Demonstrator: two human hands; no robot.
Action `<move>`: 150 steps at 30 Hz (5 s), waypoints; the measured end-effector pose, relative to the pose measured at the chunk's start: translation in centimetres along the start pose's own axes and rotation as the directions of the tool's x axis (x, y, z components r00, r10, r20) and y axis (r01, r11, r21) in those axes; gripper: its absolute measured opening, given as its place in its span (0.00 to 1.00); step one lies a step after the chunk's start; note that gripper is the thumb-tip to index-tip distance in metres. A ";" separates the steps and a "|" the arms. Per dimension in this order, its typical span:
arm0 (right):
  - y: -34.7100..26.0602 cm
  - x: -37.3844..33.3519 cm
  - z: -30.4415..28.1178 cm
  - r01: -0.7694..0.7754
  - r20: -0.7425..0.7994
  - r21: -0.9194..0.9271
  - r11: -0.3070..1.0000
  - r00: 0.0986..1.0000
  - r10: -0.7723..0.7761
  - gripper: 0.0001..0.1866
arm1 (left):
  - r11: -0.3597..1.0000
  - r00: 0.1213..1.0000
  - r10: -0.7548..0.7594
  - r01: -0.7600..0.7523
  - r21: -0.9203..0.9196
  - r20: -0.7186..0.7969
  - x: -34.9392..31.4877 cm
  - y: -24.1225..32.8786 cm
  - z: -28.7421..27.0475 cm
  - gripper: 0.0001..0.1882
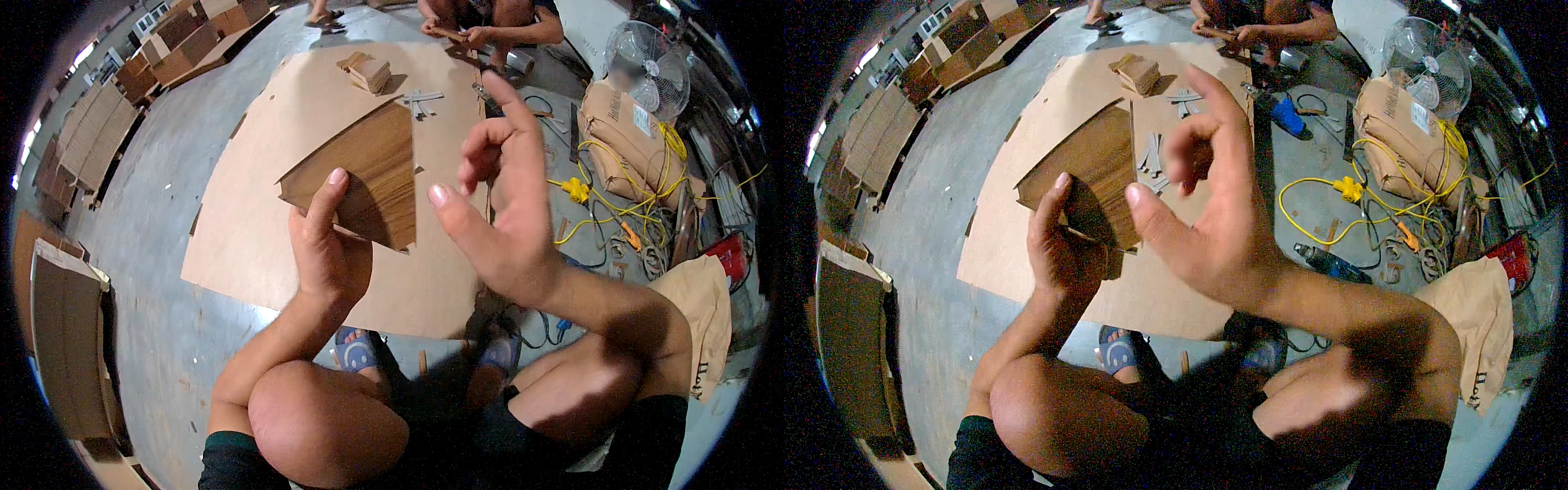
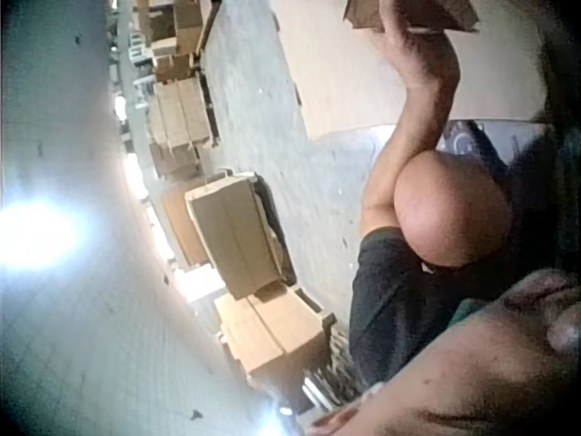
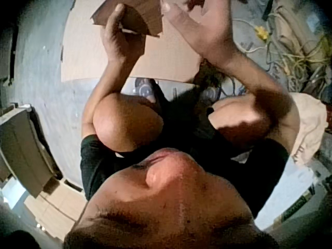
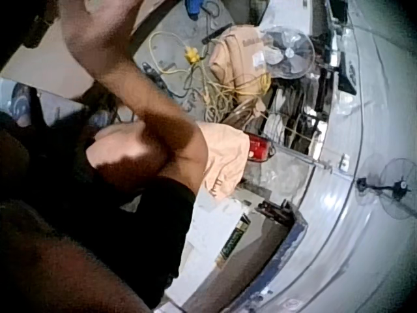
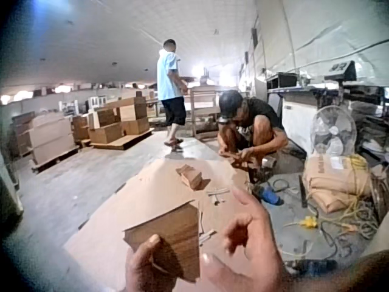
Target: The person assembles triangular wooden components by applying glue from a bottle, using a heat gun, and attaching thin strips to the edges of the wooden pieces.
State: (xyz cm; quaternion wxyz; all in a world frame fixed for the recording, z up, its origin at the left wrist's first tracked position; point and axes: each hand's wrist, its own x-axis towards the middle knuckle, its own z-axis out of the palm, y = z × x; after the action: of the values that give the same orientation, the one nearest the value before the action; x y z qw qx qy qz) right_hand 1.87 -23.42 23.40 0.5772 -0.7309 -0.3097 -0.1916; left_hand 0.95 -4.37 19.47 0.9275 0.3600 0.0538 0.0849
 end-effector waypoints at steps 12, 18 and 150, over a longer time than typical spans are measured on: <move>2.8 -1.6 4.5 -0.540 0.445 0.481 0.691 0.829 0.339 0.35 | 0.986 0.984 0.102 -0.119 0.117 0.146 -1.1 -0.6 1.7 0.22; 3.2 -1.8 5.6 -0.510 0.346 0.560 0.653 0.860 0.375 0.28 | 0.984 0.977 0.098 -0.124 0.130 0.191 -1.2 -1.6 1.8 0.26; 4.8 2.0 1.6 -0.521 0.457 0.827 0.212 0.842 0.287 0.31 | 0.997 0.982 0.072 -0.074 0.003 0.176 -1.3 -4.8 3.0 0.24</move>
State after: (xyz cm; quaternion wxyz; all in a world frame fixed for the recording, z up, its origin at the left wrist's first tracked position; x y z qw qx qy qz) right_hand 6.39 -22.09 20.78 0.8808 -0.3355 -0.2161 0.2549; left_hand 0.75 -10.09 18.42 0.9231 0.3724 -0.0413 0.0865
